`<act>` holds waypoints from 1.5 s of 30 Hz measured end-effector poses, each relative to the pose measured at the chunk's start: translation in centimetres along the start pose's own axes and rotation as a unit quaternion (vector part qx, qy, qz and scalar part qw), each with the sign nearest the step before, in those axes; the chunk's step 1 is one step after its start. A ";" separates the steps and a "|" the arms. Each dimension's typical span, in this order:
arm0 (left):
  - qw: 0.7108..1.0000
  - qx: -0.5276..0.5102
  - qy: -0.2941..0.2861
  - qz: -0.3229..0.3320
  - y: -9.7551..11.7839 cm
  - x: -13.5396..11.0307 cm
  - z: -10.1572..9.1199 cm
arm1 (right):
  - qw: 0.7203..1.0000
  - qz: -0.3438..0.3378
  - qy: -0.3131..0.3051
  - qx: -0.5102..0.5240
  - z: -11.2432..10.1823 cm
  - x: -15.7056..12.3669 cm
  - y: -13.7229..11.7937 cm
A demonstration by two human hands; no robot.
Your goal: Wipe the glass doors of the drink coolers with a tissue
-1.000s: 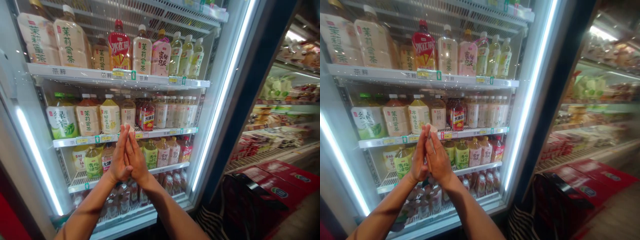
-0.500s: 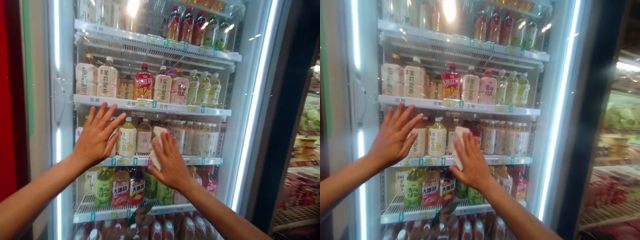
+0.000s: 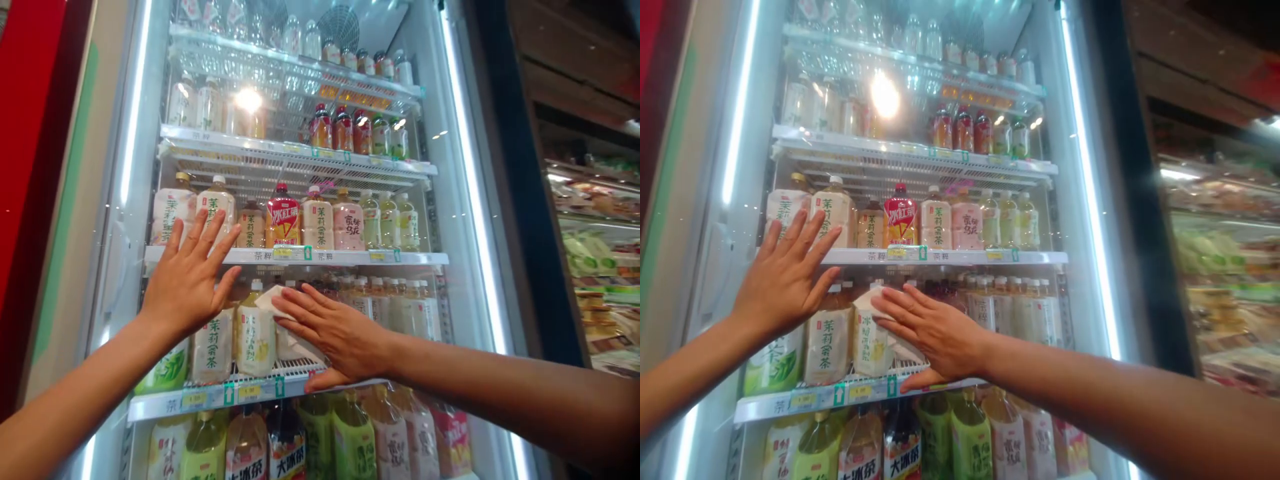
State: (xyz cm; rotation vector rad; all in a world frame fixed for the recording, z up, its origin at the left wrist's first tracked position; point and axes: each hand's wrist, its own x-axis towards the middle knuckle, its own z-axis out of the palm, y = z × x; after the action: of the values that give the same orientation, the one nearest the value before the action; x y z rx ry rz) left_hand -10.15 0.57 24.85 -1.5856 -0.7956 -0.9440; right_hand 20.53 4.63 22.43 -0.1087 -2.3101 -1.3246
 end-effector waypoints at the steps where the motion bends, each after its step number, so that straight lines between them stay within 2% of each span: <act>1: 1.000 -0.001 0.002 -0.001 0.1 -0.1 0.0 | 1.000 -0.020 -0.016 0.000 -0.2 0.5 0.4; 2: 1.000 -0.001 0.003 -0.002 0.1 -0.1 0.0 | 1.000 -0.012 -0.020 -0.010 -0.6 1.1 1.3; 3: 1.000 -0.001 0.004 -0.003 0.2 0.0 0.0 | 0.999 0.025 -0.011 -0.028 -1.0 1.9 2.6; 6: 1.000 0.001 0.006 -0.007 0.3 0.0 0.0 | 0.976 0.195 0.048 -0.083 -1.8 4.3 5.7; 7: 1.000 0.003 0.008 -0.010 0.3 0.0 0.0 | 0.971 0.213 0.060 -0.090 -1.6 5.0 5.7; 8: 1.000 0.005 0.010 -0.012 0.3 -0.2 0.1 | 0.975 0.196 0.059 -0.088 -1.4 5.4 5.1; 10: 1.000 0.010 0.014 -0.017 0.5 -0.7 0.2 | 0.994 0.079 0.018 -0.066 -0.7 5.9 3.1; 12: 0.999 0.016 0.018 -0.023 0.7 -1.5 0.2 | 0.998 -0.028 -0.039 -0.045 -0.5 6.3 2.0; 13: 0.999 0.017 0.020 -0.026 0.8 -1.9 0.2 | 0.997 -0.035 -0.052 -0.042 -0.8 6.7 2.4; 14: 0.999 0.017 0.021 -0.030 1.0 -2.4 0.2 | 0.998 -0.008 -0.051 -0.046 -1.2 7.2 3.4; 17: 0.999 0.015 0.025 -0.043 1.4 -3.6 0.1 | 0.981 0.179 0.011 -0.073 -2.6 9.2 7.7; 18: 0.998 0.017 0.025 -0.048 1.6 -3.9 0.1 | 0.972 0.218 0.030 -0.081 -2.8 9.8 8.6; 19: 0.998 0.019 0.027 -0.052 1.7 -4.2 0.1 | 0.970 0.225 0.038 -0.086 -2.9 10.1 8.8; 20: 0.998 0.022 0.029 -0.055 1.8 -4.3 0.1 | 0.975 0.202 0.032 -0.089 -2.8 10.3 8.5; 23: 0.998 0.023 0.035 -0.051 1.9 -4.6 0.1 | 0.994 0.051 -0.026 -0.089 -2.2 10.3 6.3; 25: 0.998 0.023 0.034 -0.050 1.9 -4.7 0.1 | 0.995 0.007 -0.050 -0.091 -2.3 10.4 6.3; 26: 0.998 0.022 0.033 -0.051 1.9 -4.7 0.2 | 0.994 0.025 -0.049 -0.094 -2.5 10.6 6.9; 28: 0.998 0.018 0.032 -0.056 1.9 -4.7 0.1 | 0.987 0.119 -0.022 -0.103 -2.9 11.4 8.6; 30: 0.997 0.014 0.032 -0.063 2.0 -4.7 0.1 | 0.972 0.205 0.022 -0.111 -2.8 11.9 9.1; 31: 0.997 0.013 0.035 -0.066 2.0 -4.8 0.1 | 0.971 0.208 0.038 -0.112 -2.4 11.9 8.5; 32: 0.997 0.012 0.039 -0.069 2.0 -4.9 0.1 | 0.976 0.182 0.044 -0.109 -2.0 11.8 7.5; 34: 0.996 0.009 0.049 -0.071 2.2 -5.2 0.2 | 0.992 0.078 0.025 -0.097 -1.1 11.2 5.1; 36: 0.996 0.005 0.059 -0.072 2.3 -5.6 0.2 | 0.996 0.009 -0.007 -0.088 -0.8 10.8 4.2; 38: 0.995 0.002 0.061 -0.076 2.4 -5.9 0.1 | 0.995 0.044 -0.009 -0.090 -1.3 10.9 5.6; 41: 0.995 -0.003 0.051 -0.082 2.6 -6.3 -0.1 | 0.975 0.197 0.048 -0.095 -2.1 11.2 8.0; 42: 0.996 -0.004 0.047 -0.082 2.7 -6.5 -0.1 | 0.970 0.214 0.067 -0.095 -1.9 11.0 7.7; 43: 0.996 -0.004 0.043 -0.080 2.8 -6.8 -0.2 | 0.973 0.199 0.076 -0.090 -1.6 10.5 6.7; 44: 0.996 -0.004 0.040 -0.076 2.9 -7.2 -0.3 | 0.982 0.155 0.075 -0.084 -1.2 9.8 5.2; 45: 0.997 -0.003 0.035 -0.072 3.2 -7.6 -0.3 | 0.992 0.083 0.062 -0.074 -0.7 8.9 3.5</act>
State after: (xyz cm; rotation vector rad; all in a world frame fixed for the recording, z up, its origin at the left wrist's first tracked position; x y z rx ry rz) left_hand -10.95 -0.50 16.77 -1.5070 -0.8666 -1.1006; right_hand 13.90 4.44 29.41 -0.2537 -2.0508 -1.3765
